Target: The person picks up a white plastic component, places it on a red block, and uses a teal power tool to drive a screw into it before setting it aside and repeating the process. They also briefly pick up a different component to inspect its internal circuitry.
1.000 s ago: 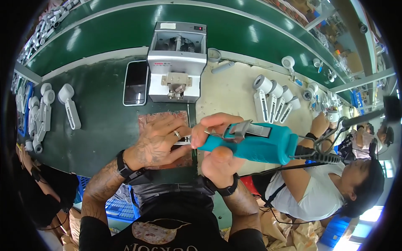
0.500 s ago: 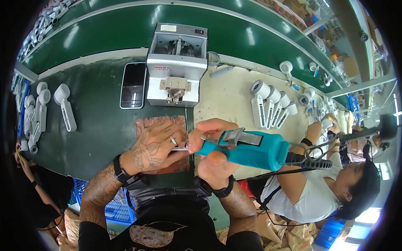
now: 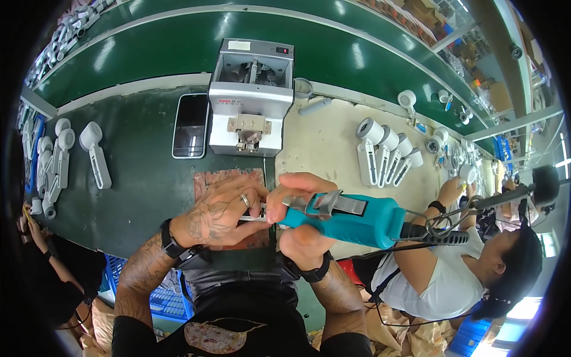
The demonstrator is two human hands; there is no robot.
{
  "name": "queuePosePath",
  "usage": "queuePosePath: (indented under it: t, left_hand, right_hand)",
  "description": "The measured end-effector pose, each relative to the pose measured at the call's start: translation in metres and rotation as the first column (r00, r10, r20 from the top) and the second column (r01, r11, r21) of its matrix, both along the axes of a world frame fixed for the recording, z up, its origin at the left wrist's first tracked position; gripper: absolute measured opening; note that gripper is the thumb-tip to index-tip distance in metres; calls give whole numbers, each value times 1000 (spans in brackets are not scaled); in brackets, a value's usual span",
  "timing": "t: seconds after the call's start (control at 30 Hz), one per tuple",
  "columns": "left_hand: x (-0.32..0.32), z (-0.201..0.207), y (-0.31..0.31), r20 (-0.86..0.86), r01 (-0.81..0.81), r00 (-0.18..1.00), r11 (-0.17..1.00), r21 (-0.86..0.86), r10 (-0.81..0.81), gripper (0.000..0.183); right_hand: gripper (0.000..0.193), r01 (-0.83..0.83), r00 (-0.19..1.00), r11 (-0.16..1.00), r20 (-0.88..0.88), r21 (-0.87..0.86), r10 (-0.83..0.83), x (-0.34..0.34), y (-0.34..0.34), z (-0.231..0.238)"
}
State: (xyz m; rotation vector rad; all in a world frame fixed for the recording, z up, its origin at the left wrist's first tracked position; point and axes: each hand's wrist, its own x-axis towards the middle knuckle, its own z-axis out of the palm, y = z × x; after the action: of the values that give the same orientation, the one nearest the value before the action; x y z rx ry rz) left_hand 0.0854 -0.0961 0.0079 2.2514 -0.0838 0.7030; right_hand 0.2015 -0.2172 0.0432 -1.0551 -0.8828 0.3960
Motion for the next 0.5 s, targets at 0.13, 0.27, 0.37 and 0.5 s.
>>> queuePosePath:
  t: [0.13,0.27,0.37,0.5]
  left_hand:
    - [-2,-3,-1,-36,-2,999,1000,-15,1,29]
    - [0,0,-3,-17,-46,999,999,-7,46,27]
    - [0,-1,-6,-62,-85,994,996,12,85,29]
    - [0,7,-7,-104,-106,989,994,-35,102,27]
  right_hand:
    - [82,-15,1000,1000,9,6,15,-3,-1,1]
    - [82,6,999,1000,35,-18,-6,-4,-2,3]
    - [80,24,999,999,40,-34,-23,-6,0,4]
    - [75,88,996,996,-21,4,-88,-6,1,15]
